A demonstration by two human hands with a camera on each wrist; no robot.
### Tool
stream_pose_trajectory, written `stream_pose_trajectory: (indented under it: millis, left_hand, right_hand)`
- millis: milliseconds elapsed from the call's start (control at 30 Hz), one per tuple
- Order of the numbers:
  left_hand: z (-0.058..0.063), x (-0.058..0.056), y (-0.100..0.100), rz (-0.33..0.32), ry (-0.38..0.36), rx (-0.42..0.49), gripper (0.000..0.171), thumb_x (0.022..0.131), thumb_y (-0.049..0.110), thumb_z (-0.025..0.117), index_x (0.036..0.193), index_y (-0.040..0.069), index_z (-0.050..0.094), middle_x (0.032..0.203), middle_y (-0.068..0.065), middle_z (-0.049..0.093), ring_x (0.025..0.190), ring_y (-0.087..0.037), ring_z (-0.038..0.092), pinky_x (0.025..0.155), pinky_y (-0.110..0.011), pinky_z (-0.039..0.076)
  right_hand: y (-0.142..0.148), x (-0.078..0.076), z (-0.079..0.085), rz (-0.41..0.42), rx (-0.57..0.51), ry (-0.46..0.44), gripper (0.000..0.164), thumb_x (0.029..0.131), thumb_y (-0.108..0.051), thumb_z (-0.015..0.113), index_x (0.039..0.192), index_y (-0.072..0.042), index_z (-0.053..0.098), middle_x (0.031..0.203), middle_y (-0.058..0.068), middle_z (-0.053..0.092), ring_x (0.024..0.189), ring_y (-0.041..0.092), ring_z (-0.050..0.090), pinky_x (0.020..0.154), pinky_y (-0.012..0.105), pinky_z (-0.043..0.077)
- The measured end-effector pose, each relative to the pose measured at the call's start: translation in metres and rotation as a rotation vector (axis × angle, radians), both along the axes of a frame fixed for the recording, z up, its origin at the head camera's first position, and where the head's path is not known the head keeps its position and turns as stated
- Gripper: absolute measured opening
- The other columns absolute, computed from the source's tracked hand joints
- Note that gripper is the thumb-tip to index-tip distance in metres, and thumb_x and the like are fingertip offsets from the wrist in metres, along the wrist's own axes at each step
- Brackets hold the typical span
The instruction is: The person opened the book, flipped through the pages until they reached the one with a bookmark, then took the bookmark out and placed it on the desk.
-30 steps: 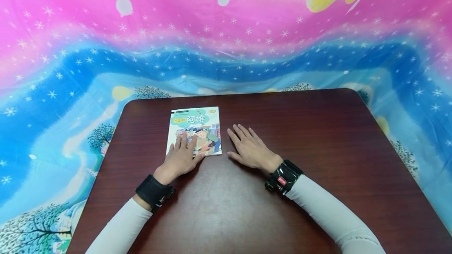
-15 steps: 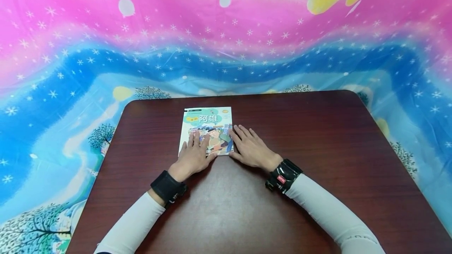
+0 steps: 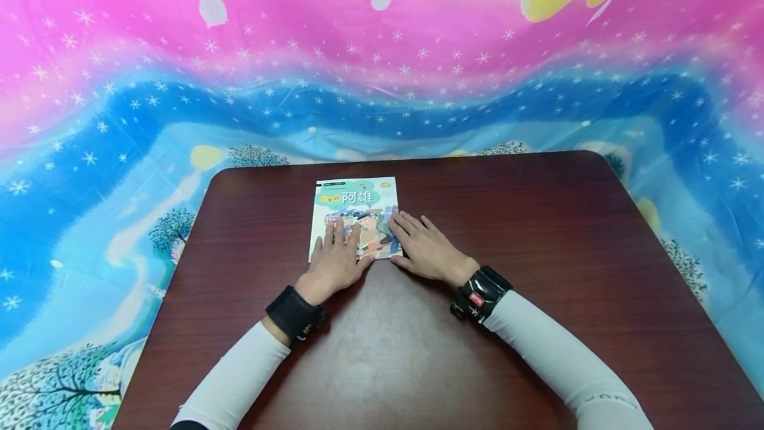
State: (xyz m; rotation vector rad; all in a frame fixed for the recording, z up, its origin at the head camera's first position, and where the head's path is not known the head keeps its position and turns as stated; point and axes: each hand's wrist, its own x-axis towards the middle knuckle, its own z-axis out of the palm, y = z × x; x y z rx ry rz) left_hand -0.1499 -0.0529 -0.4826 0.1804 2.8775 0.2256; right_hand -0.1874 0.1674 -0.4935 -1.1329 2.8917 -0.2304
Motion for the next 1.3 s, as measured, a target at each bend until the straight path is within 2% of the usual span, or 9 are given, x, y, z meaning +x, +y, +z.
stream_pose_trajectory:
  millis: [267,500,833,1067,1300]
  left_hand:
    - [0.0012,0.0002,0.0004,-0.005,0.003,0.020,0.081,0.095,0.061,0.040,0.159,0.015,0.023,0.163,-0.024,0.008,0.149,-0.039,0.007,0.115,-0.060,0.018]
    - [0.0046,-0.0005,-0.0021,-0.025,-0.016,0.037,0.084,0.093,0.062,0.043,0.159,0.015,0.022,0.164,-0.023,0.006,0.149,-0.040,0.005,0.116,-0.060,0.015]
    - [0.0046,0.0027,-0.0074,-0.025,0.001,0.120,0.086,0.090,0.058,0.054,0.158,0.014,0.026,0.163,-0.023,0.008,0.149,-0.040,0.006,0.116,-0.061,0.015]
    - [0.0009,0.0036,-0.0063,-0.016,0.013,0.150,0.084,0.092,0.057,0.053,0.158,0.013,0.025,0.164,-0.023,0.007,0.149,-0.040,0.003,0.116,-0.062,0.013]
    - [0.0022,0.0022,-0.0078,-0.026,0.015,0.164,0.081,0.093,0.056,0.051,0.158,0.014,0.026,0.164,-0.023,0.007,0.149,-0.041,0.003,0.115,-0.062,0.013]
  right_hand:
    - [0.0023,-0.0012,0.0011,0.047,-0.010,0.006,0.073,0.095,-0.047,0.054,0.153,-0.006,0.036,0.159,0.014,0.033,0.146,0.026,0.028,0.113,0.059,0.025]
    - [0.0053,-0.0028,0.0013,0.078,-0.062,0.001,0.069,0.094,-0.042,0.058,0.149,-0.004,0.043,0.157,0.016,0.037,0.143,0.027,0.033,0.111,0.061,0.028]
    - [0.0065,-0.0041,0.0009,0.075,-0.105,-0.034,0.063,0.093,-0.044,0.059,0.142,-0.004,0.053,0.153,0.015,0.043,0.139,0.026,0.040,0.112,0.059,0.028]
    - [0.0069,-0.0019,0.0017,0.060,-0.156,-0.057,0.059,0.095,-0.043,0.057,0.140,-0.004,0.056,0.152,0.016,0.044,0.138,0.027,0.042,0.111,0.057,0.031]
    - [0.0059,-0.0008,0.0022,0.031,-0.169,-0.075,0.060,0.096,-0.043,0.056,0.142,-0.006,0.054,0.152,0.015,0.044,0.139,0.026,0.041,0.112,0.055,0.030]
